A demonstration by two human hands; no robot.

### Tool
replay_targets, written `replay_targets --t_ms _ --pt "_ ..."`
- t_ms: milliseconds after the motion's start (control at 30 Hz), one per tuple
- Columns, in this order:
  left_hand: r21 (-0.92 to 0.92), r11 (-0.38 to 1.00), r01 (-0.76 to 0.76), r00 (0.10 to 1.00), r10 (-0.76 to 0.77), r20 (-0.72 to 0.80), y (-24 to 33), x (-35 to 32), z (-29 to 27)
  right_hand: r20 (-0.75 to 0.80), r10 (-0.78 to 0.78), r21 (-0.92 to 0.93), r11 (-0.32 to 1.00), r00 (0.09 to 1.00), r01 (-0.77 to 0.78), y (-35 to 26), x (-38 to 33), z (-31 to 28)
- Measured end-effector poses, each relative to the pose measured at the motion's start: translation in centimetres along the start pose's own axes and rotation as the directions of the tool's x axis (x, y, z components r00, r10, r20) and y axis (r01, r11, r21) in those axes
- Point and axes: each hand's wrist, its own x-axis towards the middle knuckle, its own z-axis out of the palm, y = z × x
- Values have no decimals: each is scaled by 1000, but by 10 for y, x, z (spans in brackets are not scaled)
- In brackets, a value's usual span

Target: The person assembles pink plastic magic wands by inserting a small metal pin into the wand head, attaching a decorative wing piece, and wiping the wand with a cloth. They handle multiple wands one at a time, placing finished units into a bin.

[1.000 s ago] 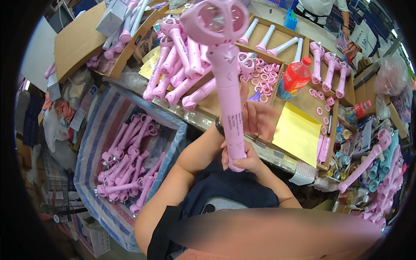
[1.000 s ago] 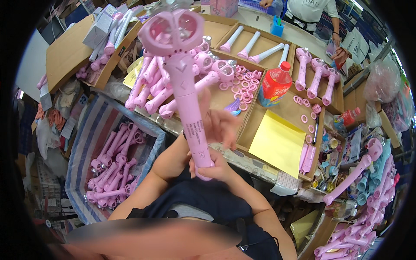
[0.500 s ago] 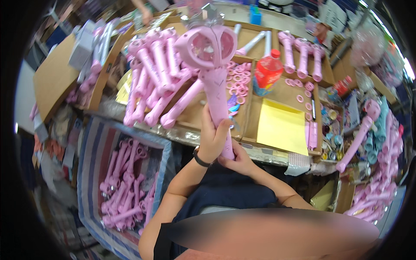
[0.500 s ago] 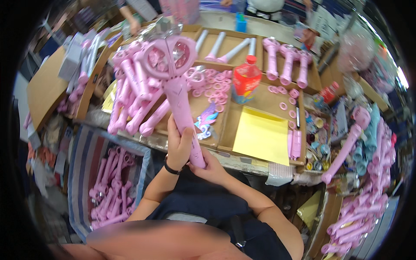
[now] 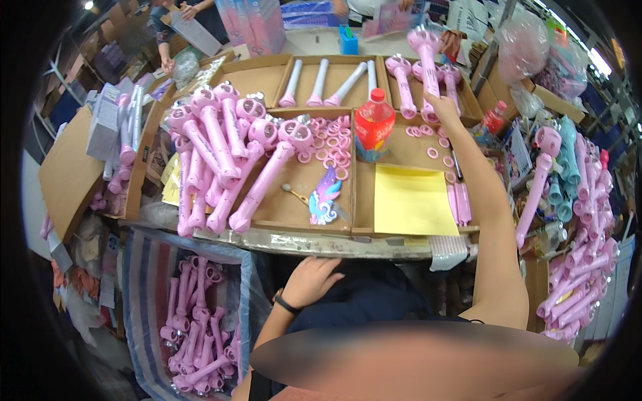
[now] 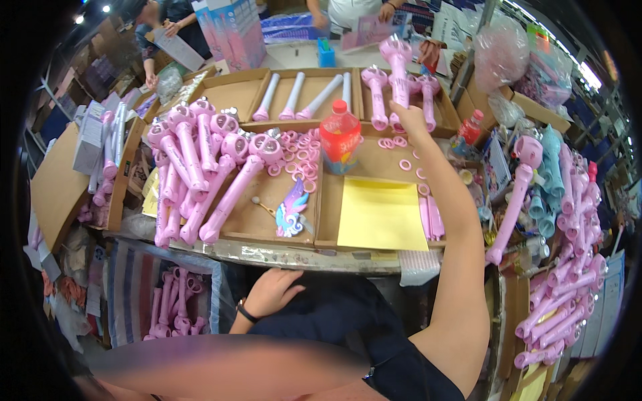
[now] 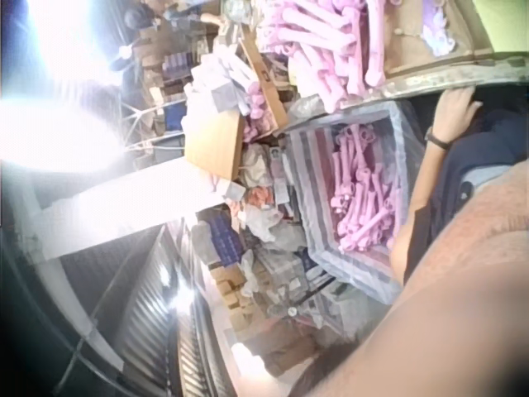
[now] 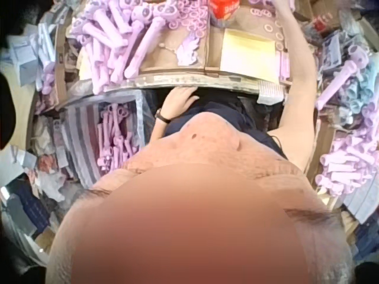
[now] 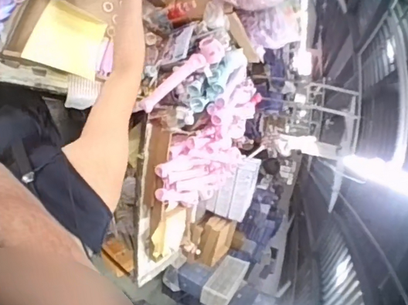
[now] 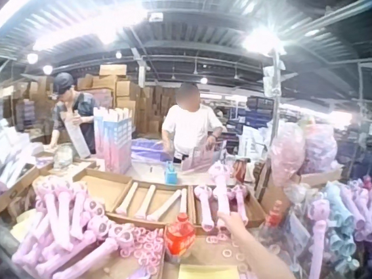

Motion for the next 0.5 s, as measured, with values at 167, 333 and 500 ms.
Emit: replay_targets --t_ms 167,333,500 --pt "97 968 232 970 -223 -94 -6 -66 12 -187 30 -296 951 982 -85 41 88 19" --pt "156 917 366 930 -353 -104 -3 -86 13 -270 36 -351 927 962 -133 62 120 29" --pt "152 941 301 953 -291 -86 -12 -69 19 -273 -283 -357 917 919 177 83 98 36"
